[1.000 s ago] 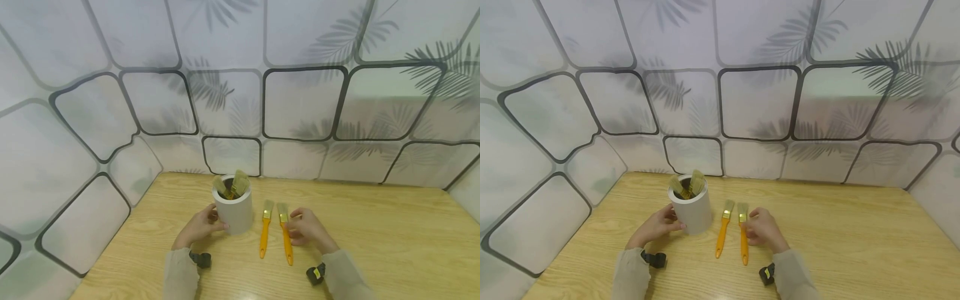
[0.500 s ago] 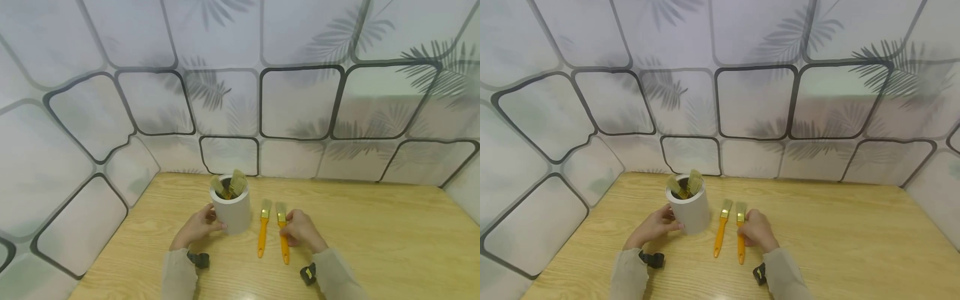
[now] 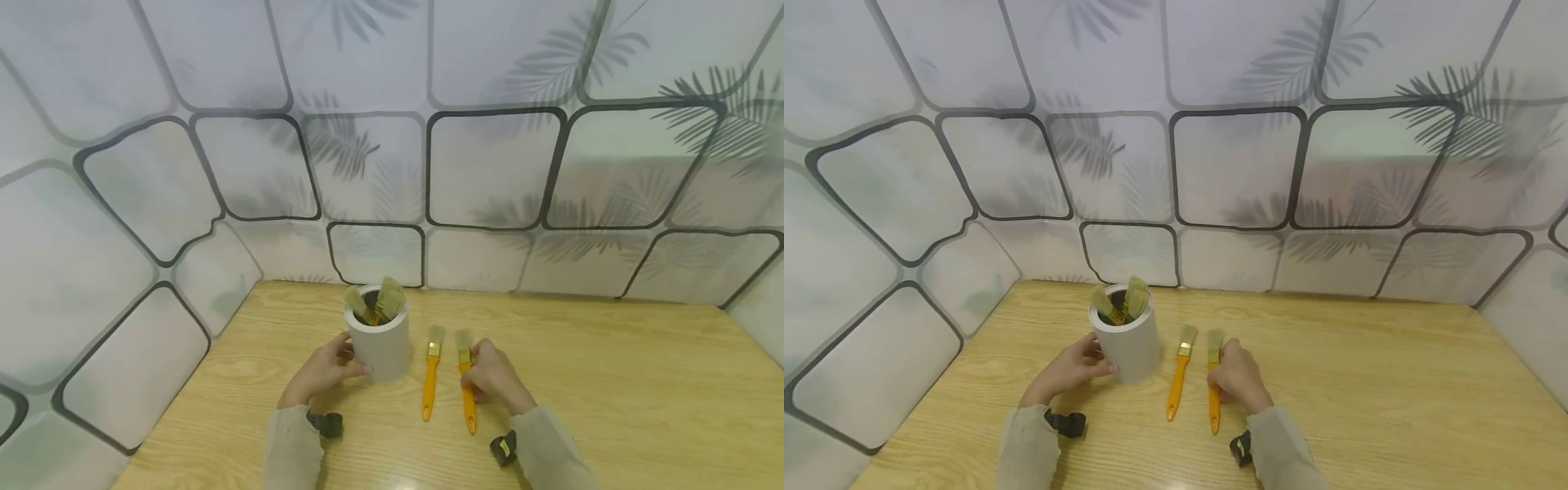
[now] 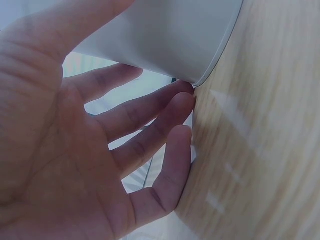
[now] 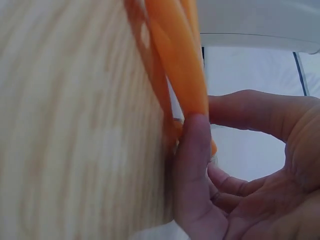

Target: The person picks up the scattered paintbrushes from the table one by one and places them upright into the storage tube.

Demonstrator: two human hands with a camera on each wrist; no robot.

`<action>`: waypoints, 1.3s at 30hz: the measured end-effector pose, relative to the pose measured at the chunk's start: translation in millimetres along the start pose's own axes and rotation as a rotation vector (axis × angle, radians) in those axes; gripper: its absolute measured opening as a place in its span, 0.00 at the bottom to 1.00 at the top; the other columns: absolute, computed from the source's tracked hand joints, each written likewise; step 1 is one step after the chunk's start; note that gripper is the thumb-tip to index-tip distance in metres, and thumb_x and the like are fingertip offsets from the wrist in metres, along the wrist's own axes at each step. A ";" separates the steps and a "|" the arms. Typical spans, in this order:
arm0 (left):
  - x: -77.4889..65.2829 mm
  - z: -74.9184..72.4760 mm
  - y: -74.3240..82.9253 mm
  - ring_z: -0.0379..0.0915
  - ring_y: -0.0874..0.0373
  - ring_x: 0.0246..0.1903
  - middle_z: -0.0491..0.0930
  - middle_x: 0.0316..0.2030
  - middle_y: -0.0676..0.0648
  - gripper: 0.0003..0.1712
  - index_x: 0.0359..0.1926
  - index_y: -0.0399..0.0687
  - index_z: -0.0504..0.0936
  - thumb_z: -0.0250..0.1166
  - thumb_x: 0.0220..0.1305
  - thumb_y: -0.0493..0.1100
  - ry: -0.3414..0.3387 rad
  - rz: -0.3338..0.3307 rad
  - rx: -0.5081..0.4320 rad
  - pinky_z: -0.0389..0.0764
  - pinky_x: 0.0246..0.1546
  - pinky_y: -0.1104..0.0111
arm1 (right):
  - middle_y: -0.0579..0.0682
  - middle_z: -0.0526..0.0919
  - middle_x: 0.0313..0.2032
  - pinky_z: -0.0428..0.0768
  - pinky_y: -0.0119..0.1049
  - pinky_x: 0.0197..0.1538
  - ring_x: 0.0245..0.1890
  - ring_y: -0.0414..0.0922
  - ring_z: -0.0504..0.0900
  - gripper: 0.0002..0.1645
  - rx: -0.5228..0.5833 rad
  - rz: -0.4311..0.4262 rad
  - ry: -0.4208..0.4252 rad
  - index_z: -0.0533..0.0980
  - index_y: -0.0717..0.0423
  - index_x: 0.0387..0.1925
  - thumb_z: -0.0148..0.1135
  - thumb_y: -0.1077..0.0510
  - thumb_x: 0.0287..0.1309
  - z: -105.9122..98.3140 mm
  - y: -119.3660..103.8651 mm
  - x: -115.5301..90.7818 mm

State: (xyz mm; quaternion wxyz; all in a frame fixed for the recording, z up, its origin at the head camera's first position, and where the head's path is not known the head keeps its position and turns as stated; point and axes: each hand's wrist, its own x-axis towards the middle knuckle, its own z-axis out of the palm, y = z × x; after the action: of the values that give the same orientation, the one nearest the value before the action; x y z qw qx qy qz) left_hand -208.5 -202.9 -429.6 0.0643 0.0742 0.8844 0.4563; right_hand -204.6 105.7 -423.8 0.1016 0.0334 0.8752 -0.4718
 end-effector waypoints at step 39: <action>-0.8 -1.5 -0.4 0.75 0.37 0.56 0.78 0.58 0.34 0.48 0.72 0.32 0.65 0.78 0.58 0.44 -0.016 0.029 -0.015 0.74 0.58 0.41 | 0.56 0.78 0.39 0.87 0.42 0.32 0.30 0.46 0.83 0.28 0.564 -0.076 0.031 0.56 0.69 0.63 0.56 0.71 0.66 -22.8 -10.8 0.7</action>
State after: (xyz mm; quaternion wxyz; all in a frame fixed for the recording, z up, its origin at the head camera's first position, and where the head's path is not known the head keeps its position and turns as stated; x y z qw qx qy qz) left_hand -208.1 -204.5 -428.9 0.0652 0.0900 0.8793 0.4632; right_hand -210.3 118.7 -402.9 0.0570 0.0350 0.7113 -0.6997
